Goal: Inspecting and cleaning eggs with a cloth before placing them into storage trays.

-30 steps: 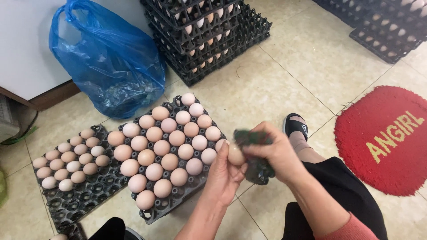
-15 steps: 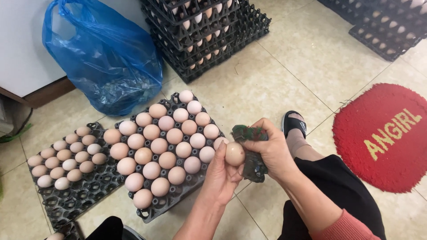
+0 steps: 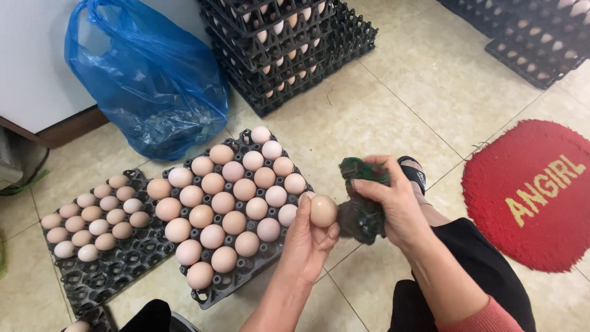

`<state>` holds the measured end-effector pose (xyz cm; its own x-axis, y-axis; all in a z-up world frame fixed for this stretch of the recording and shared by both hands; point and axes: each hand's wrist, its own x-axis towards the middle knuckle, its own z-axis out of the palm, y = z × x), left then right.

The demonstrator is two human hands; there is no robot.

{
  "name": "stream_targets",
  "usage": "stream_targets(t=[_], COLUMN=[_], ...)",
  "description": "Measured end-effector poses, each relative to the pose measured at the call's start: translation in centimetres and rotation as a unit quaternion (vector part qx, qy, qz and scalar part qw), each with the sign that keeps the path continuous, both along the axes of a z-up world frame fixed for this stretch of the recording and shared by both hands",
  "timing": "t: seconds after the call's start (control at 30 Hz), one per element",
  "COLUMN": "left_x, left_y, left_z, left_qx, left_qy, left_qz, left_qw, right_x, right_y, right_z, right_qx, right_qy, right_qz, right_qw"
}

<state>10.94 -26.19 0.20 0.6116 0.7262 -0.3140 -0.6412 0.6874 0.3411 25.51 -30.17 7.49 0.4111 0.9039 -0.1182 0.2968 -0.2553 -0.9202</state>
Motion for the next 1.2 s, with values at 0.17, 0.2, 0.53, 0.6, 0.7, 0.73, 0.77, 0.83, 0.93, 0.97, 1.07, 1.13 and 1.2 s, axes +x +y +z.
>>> stream_targets(t=[0.17, 0.2, 0.53, 0.6, 0.7, 0.73, 0.77, 0.83, 0.93, 0.97, 1.07, 1.13, 1.2], left_x=[0.5, 0.4, 0.4, 0.5, 0.5, 0.4, 0.4, 0.2, 0.0, -0.1, -0.2, -0.3, -0.5], left_y=[-0.3, -0.3, -0.9, -1.1, -1.2, -1.1, -1.0, -0.6, -0.2, -0.1, -0.4, -0.5, -0.4], left_z=[-0.1, -0.1, 3.0, 2.6, 1.9, 1.7, 1.4, 0.7, 1.3, 1.6, 1.5, 0.6, 0.1], left_qx=[0.0, 0.001, 0.047, 0.045, 0.035, 0.027, 0.027, 0.023, -0.021, -0.02, -0.015, -0.021, -0.015], left_qy=[0.006, 0.01, 0.08, 0.093, 0.094, 0.082, 0.081, 0.054, 0.024, 0.025, 0.021, 0.006, -0.019], left_qz=[0.016, 0.021, 0.071, 0.08, 0.073, 0.061, 0.059, 0.021, 0.013, 0.013, 0.002, -0.025, -0.034], left_qw=[1.0, 1.0, 0.993, 0.991, 0.992, 0.994, 0.995, 0.998, 0.999, 0.999, 1.0, 0.999, 0.999], right_x=[-1.3, -2.0, -2.7, -3.0, -2.6, -2.3, -2.0, -1.2, -1.2, -1.5, -1.8, -1.6, -1.7], right_y=[-0.6, -0.4, -0.4, -0.3, 0.1, 0.4, 0.6, 1.0, 0.5, 0.5, 0.3, 0.6, 0.5], right_z=[-0.2, -0.3, -0.5, -0.8, -1.3, -1.4, -1.5, -1.8, 1.1, 1.0, 0.4, -0.2, -0.1], right_qx=[-0.018, -0.022, -0.031, -0.01, 0.011, 0.011, 0.011, 0.025, 0.03, 0.031, -0.024, 0.016, 0.02], right_qy=[-0.049, -0.063, 0.007, 0.086, 0.177, 0.189, 0.188, 0.255, 0.313, 0.313, 0.134, 0.185, 0.174], right_qz=[0.016, 0.02, 0.043, 0.023, -0.031, -0.058, -0.06, -0.092, -0.084, -0.084, 0.006, -0.022, -0.026], right_qw=[0.999, 0.998, 0.999, 0.996, 0.984, 0.98, 0.98, 0.962, 0.946, 0.945, 0.991, 0.982, 0.984])
